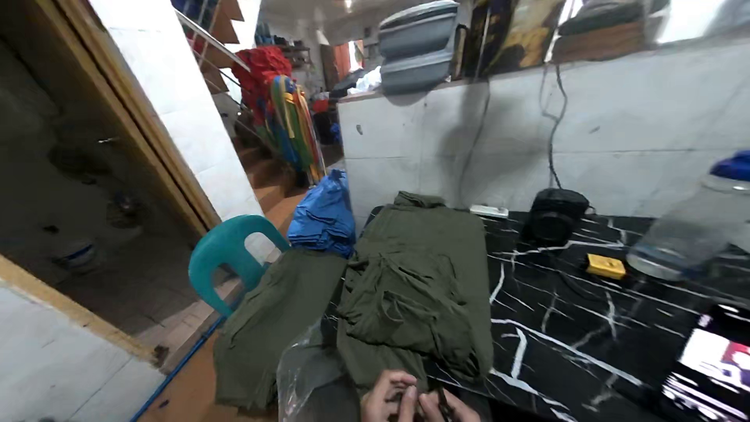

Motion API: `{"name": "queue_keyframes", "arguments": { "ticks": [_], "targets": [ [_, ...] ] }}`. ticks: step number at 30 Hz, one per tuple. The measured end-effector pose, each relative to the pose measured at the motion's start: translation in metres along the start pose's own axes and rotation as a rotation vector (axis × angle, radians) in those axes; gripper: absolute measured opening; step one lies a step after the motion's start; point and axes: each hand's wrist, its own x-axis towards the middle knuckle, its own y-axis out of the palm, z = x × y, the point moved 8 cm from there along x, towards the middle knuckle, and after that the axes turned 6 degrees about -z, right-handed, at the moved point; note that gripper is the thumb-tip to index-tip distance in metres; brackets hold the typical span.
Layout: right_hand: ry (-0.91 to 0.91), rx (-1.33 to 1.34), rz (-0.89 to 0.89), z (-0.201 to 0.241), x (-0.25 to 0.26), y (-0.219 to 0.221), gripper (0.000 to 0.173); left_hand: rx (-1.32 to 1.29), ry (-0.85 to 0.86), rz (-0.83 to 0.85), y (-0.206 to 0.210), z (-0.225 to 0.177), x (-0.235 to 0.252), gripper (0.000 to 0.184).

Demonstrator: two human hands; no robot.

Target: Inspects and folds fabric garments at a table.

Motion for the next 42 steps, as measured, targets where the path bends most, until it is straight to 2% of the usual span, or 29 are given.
{"name": "queue_keyframes", "arguments": {
  "ticks": [3, 8, 13, 17, 19, 23, 28, 31, 33, 35, 39, 42],
  "targets": [
    [0.033, 0.123, -0.022, 0.007, -0.003, -0.004, 0.012, -0.053, -0.038, -0.038, -0.005, 0.002, 0.002, 0.017],
    [0.043, -0.028, -0.049, 0.008, -0.004, -0.002, 0.026, -0.075, -0.064, 0.004, 0.001, -0.001, 0.0, 0.022],
    [0.038, 0.101, -0.1, 0.011, -0.008, -0.002, 0.012, -0.102, -0.047, -0.002, -0.002, 0.005, 0.0, 0.018],
    [0.051, 0.114, -0.093, 0.006, -0.005, 0.001, 0.017, -0.092, -0.026, -0.062, -0.01, 0.009, 0.008, 0.015],
    [0.018, 0.039, -0.096, 0.004, -0.002, -0.001, 0.025, -0.104, -0.009, -0.069, -0.013, 0.01, 0.011, 0.014],
    [0.025, -0.069, -0.089, 0.001, 0.0, -0.002, 0.035, -0.122, -0.002, -0.022, -0.008, 0.01, 0.009, 0.014],
    [0.05, 0.076, -0.059, -0.002, -0.002, 0.0, 0.02, -0.085, 0.028, 0.064, -0.001, 0.009, 0.006, 0.017],
    [0.131, 0.161, -0.017, -0.005, 0.0, -0.001, 0.024, -0.065, 0.035, 0.079, -0.002, 0.008, 0.006, 0.02],
    [0.144, 0.055, -0.037, -0.009, 0.002, -0.003, 0.035, -0.056, 0.025, 0.076, -0.002, 0.007, 0.006, 0.021],
    [0.101, -0.065, -0.076, -0.008, 0.002, -0.004, 0.039, -0.062, 0.022, 0.089, 0.001, 0.008, 0.004, 0.022],
    [-0.061, -0.14, -0.192, -0.002, 0.0, -0.007, 0.025, -0.051, 0.056, 0.076, 0.001, 0.011, 0.001, 0.017],
    [-0.073, -0.202, -0.14, 0.001, -0.002, -0.008, 0.025, -0.031, 0.094, 0.047, -0.002, 0.008, 0.003, 0.016]
  ]
}}
